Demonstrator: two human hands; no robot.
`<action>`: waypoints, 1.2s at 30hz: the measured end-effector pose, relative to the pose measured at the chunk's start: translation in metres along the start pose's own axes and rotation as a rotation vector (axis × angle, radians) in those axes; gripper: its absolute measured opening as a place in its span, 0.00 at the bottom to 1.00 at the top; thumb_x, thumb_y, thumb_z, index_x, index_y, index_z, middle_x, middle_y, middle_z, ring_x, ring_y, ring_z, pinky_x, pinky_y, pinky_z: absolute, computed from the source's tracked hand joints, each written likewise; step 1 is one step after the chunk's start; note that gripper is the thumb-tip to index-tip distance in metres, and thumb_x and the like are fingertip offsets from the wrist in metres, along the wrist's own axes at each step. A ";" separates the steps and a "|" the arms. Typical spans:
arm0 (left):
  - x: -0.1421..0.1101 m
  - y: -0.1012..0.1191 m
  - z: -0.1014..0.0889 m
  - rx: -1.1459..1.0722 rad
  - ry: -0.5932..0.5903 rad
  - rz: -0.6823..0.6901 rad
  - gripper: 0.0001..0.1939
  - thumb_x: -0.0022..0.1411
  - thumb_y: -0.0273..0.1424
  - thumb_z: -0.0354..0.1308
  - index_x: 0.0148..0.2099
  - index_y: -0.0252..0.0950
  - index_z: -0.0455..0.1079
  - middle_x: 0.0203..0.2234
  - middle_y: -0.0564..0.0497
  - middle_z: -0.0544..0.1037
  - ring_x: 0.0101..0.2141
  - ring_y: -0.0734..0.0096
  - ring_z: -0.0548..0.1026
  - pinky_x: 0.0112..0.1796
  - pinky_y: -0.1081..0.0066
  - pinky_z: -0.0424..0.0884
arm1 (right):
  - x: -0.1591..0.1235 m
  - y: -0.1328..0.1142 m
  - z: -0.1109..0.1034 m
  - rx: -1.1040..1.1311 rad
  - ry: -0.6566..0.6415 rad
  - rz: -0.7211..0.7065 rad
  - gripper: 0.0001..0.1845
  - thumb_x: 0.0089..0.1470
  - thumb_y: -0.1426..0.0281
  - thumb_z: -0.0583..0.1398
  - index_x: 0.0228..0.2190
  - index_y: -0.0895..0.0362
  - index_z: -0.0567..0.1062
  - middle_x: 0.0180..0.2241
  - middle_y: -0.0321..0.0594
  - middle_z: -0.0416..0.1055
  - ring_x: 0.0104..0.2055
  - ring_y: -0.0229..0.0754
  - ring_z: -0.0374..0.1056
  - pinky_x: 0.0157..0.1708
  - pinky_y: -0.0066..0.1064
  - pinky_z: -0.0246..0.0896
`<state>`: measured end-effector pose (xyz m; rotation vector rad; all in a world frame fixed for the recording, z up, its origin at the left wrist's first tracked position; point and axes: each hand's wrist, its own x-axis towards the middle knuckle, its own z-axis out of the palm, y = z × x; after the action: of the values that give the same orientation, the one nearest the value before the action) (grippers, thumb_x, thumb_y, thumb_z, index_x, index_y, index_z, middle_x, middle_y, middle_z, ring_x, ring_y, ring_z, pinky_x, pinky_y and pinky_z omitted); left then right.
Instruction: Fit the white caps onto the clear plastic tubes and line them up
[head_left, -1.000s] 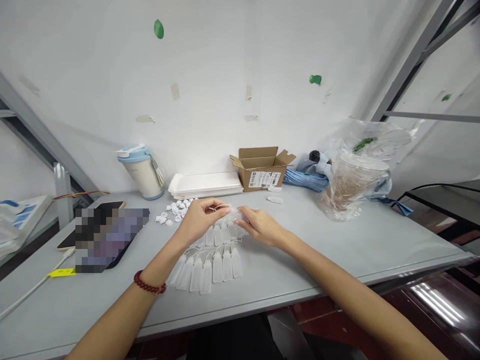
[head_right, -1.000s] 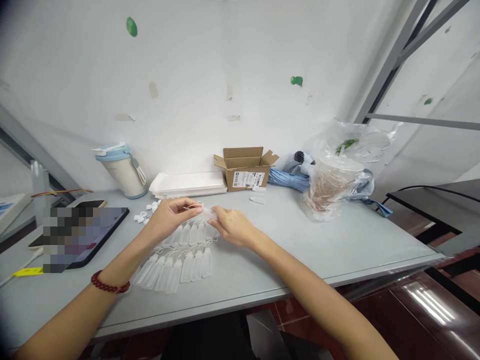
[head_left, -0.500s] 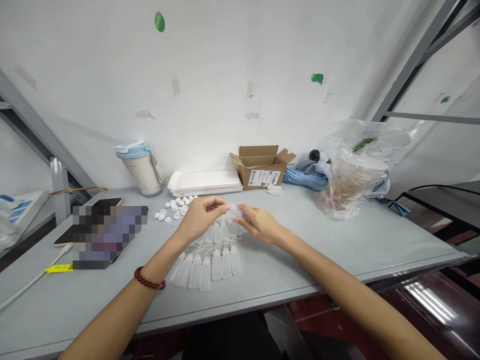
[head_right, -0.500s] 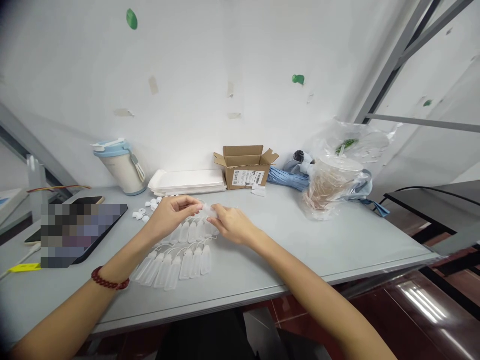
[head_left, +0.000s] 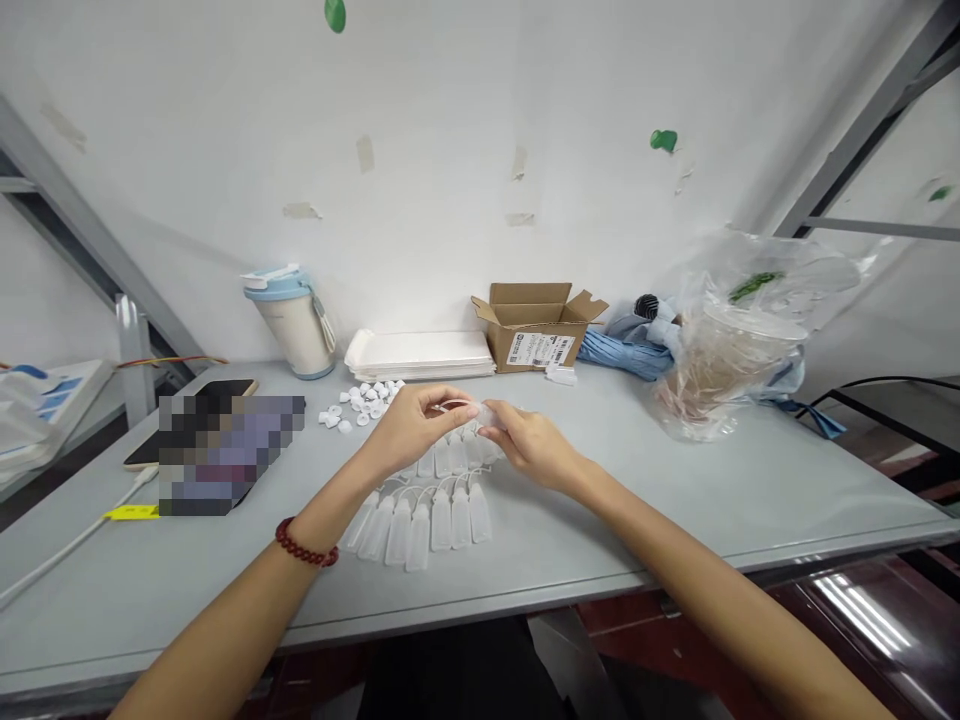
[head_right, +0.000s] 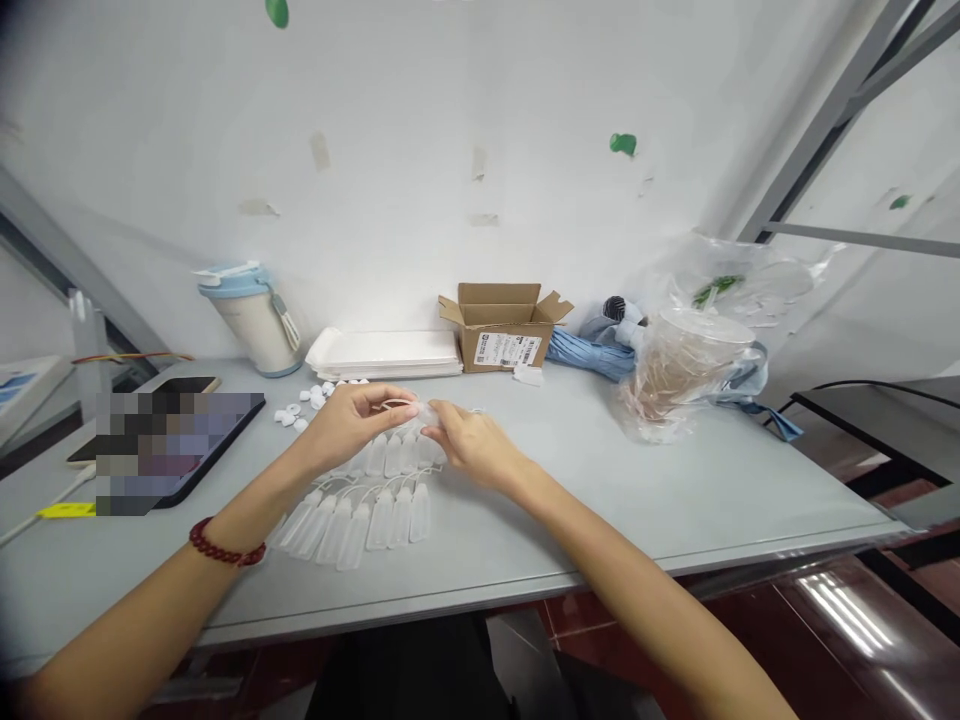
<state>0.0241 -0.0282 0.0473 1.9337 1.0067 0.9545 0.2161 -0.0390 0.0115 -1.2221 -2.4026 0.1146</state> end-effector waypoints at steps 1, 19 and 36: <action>0.000 0.000 0.001 0.018 0.010 0.014 0.14 0.57 0.42 0.57 0.36 0.36 0.74 0.34 0.49 0.79 0.35 0.65 0.75 0.36 0.70 0.70 | 0.000 0.000 0.000 -0.004 0.002 -0.003 0.16 0.63 0.64 0.46 0.48 0.60 0.60 0.35 0.48 0.73 0.29 0.44 0.68 0.26 0.29 0.52; -0.003 0.001 0.002 0.125 0.030 0.070 0.14 0.61 0.40 0.52 0.31 0.35 0.71 0.24 0.52 0.75 0.27 0.71 0.72 0.30 0.73 0.68 | 0.001 -0.004 0.002 0.242 0.147 0.058 0.14 0.61 0.65 0.49 0.46 0.58 0.62 0.28 0.39 0.71 0.23 0.37 0.64 0.24 0.27 0.53; -0.008 0.001 0.009 0.552 0.081 0.682 0.20 0.59 0.32 0.58 0.53 0.34 0.65 0.47 0.41 0.73 0.49 0.57 0.68 0.49 0.56 0.66 | 0.004 -0.011 -0.018 1.289 -0.147 0.223 0.11 0.57 0.63 0.54 0.39 0.56 0.64 0.32 0.38 0.73 0.18 0.34 0.69 0.18 0.25 0.57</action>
<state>0.0290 -0.0376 0.0417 2.8229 0.6937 1.2094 0.2138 -0.0445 0.0321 -0.7810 -1.6162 1.5512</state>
